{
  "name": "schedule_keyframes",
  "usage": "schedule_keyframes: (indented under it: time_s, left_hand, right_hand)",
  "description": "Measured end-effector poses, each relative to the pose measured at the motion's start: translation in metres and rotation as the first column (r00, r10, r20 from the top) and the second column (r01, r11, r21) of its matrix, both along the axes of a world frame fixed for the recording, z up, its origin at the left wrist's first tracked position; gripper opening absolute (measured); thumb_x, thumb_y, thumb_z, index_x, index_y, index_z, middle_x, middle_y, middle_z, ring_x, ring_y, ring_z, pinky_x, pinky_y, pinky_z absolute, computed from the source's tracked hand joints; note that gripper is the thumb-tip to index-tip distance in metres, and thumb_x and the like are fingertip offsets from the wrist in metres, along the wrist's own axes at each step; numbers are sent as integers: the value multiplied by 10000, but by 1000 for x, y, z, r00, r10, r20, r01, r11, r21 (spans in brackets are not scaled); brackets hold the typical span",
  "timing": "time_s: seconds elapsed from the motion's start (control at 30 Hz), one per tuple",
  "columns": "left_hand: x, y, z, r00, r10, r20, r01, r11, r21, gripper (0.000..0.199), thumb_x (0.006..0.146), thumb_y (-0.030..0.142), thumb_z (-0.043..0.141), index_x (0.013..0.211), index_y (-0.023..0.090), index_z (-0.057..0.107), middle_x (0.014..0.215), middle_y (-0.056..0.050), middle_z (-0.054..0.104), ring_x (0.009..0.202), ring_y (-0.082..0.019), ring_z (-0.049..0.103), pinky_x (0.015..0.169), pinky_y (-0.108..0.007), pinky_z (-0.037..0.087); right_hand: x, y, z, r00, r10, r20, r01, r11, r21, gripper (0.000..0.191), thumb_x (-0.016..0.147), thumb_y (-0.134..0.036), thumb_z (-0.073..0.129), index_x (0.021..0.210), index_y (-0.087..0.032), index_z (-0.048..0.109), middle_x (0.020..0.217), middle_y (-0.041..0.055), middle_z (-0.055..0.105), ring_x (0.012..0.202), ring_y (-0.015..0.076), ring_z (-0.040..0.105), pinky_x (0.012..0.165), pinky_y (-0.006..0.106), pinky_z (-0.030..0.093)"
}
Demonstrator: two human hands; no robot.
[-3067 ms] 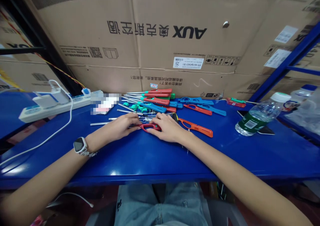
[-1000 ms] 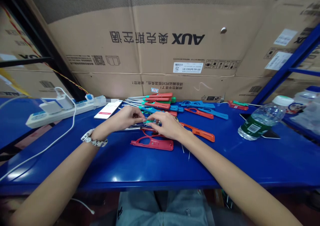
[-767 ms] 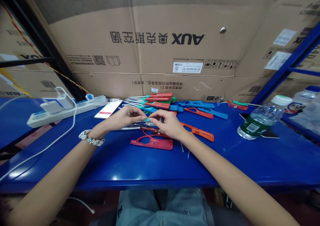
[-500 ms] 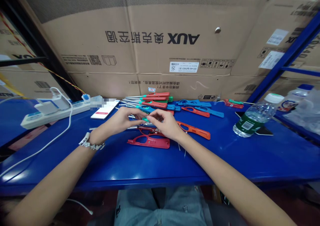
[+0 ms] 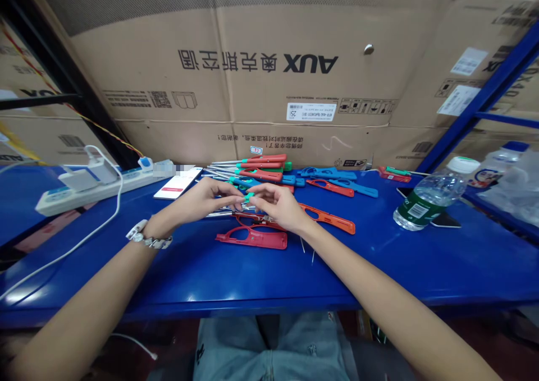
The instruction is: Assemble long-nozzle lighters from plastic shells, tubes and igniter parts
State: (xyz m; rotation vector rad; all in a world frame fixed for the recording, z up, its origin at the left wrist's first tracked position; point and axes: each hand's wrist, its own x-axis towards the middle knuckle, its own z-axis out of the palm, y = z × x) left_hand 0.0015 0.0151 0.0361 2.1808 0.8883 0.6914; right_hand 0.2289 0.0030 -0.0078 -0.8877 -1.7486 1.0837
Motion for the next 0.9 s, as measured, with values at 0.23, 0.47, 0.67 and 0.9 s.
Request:
schedule_keyframes:
  time_s: [0.23, 0.47, 0.67, 0.9]
  left_hand:
    - [-1, 1, -2, 997, -7, 72, 11, 999, -44, 187, 952, 333, 631, 944, 179, 737, 834, -42, 774, 754, -143, 697, 717, -256, 554]
    - [1, 0, -2, 998, 18, -53, 3, 925, 379, 125, 931, 257, 694, 999, 194, 778, 994, -69, 766, 896, -180, 690, 850, -311, 525]
    - [-3, 3, -4, 972, 38, -232, 47, 936, 348, 153, 927, 159, 676, 994, 195, 808, 927, -63, 757, 790, -164, 676, 754, -284, 496]
    - [-2, 6, -13, 943, 6, -334, 92, 957, 276, 152, 886, 125, 701, 932, 199, 826, 895, -58, 731, 765, -164, 653, 742, -276, 481]
  right_hand:
    - [-2, -7, 6, 997, -46, 61, 43, 998, 56, 282, 903, -479, 672, 914, -207, 745, 765, 31, 729, 637, 150, 628, 635, 325, 538]
    - [-8, -10, 5, 990, -88, 109, 87, 996, 17, 415, 915, -558, 637, 709, -203, 702, 629, 19, 682, 527, 126, 553, 559, 292, 483]
    - [1, -9, 4, 914, -180, 364, 104, 970, 218, 400, 1013, -453, 534, 775, -196, 727, 702, 33, 700, 633, 163, 599, 645, 322, 456]
    - [23, -12, -5, 631, -314, 710, -131, 858, 496, 277, 1022, -436, 575, 1159, -226, 692, 1131, 120, 661, 1054, 296, 578, 914, 452, 437]
